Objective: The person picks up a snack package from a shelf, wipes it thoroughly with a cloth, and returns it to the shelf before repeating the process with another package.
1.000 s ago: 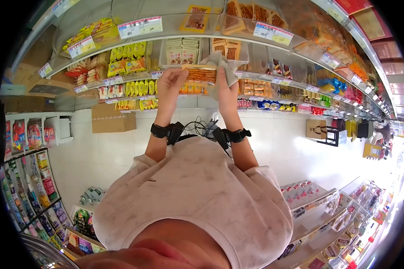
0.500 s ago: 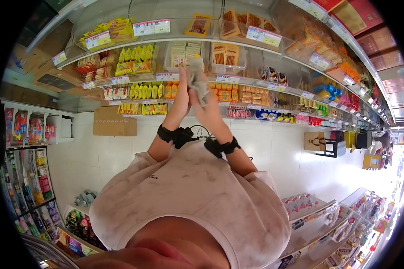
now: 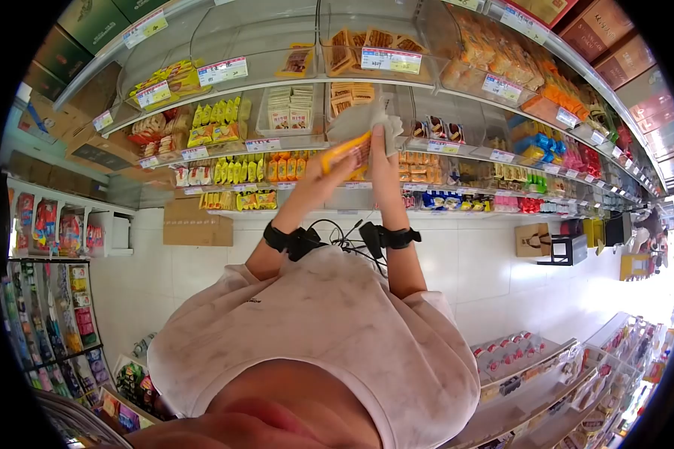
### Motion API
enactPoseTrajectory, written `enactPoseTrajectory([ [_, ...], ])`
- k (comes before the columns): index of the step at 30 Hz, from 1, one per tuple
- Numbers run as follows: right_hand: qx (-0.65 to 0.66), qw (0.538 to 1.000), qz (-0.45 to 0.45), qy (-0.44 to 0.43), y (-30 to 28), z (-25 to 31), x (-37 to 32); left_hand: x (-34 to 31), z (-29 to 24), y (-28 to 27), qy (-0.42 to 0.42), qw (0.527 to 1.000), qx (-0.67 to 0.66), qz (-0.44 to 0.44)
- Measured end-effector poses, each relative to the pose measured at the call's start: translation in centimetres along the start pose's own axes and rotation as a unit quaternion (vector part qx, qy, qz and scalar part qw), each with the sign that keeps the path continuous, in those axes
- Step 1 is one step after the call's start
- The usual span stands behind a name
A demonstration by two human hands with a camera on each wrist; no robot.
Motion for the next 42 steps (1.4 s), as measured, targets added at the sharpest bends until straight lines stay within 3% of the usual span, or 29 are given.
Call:
enactPoseTrajectory([
  [2,0.069,0.997,0.029,0.028,-0.3,1.3,-0.9,0.3,0.6,-1.8,-0.067,0.994,-0.058,-0.069],
  [5,0.181,0.979,0.055,0.071,-0.7,2.6,-2.2,0.8,-2.1,-3.3,0.025,0.984,0.134,-0.113],
  [9,0.268,0.956,0.076,0.088,-0.8,4.5,-3.5,0.5,-1.5,-3.5,-0.006,0.987,0.067,-0.149],
  [12,0.28,0.953,0.074,0.091,-1.1,5.2,-4.1,0.2,-1.5,-3.2,-0.067,0.986,0.03,-0.148],
  [24,0.254,0.959,0.1,0.081,-2.2,7.0,-4.7,-0.8,-2.2,-2.4,-0.041,0.979,-0.005,-0.197],
  [42,0.254,0.961,0.083,0.068,-3.2,8.1,-6.7,-0.9,-1.8,-1.2,-0.048,0.985,-0.058,-0.154],
])
Point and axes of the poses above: each hand's wrist, its own x-axis towards the middle knuckle, its own y-axis out of the palm, z = x × y, the point moved 6 cm from there along x, towards the middle knuckle, and after that the axes turned 8 degrees about -x, right-handed, at the moved point
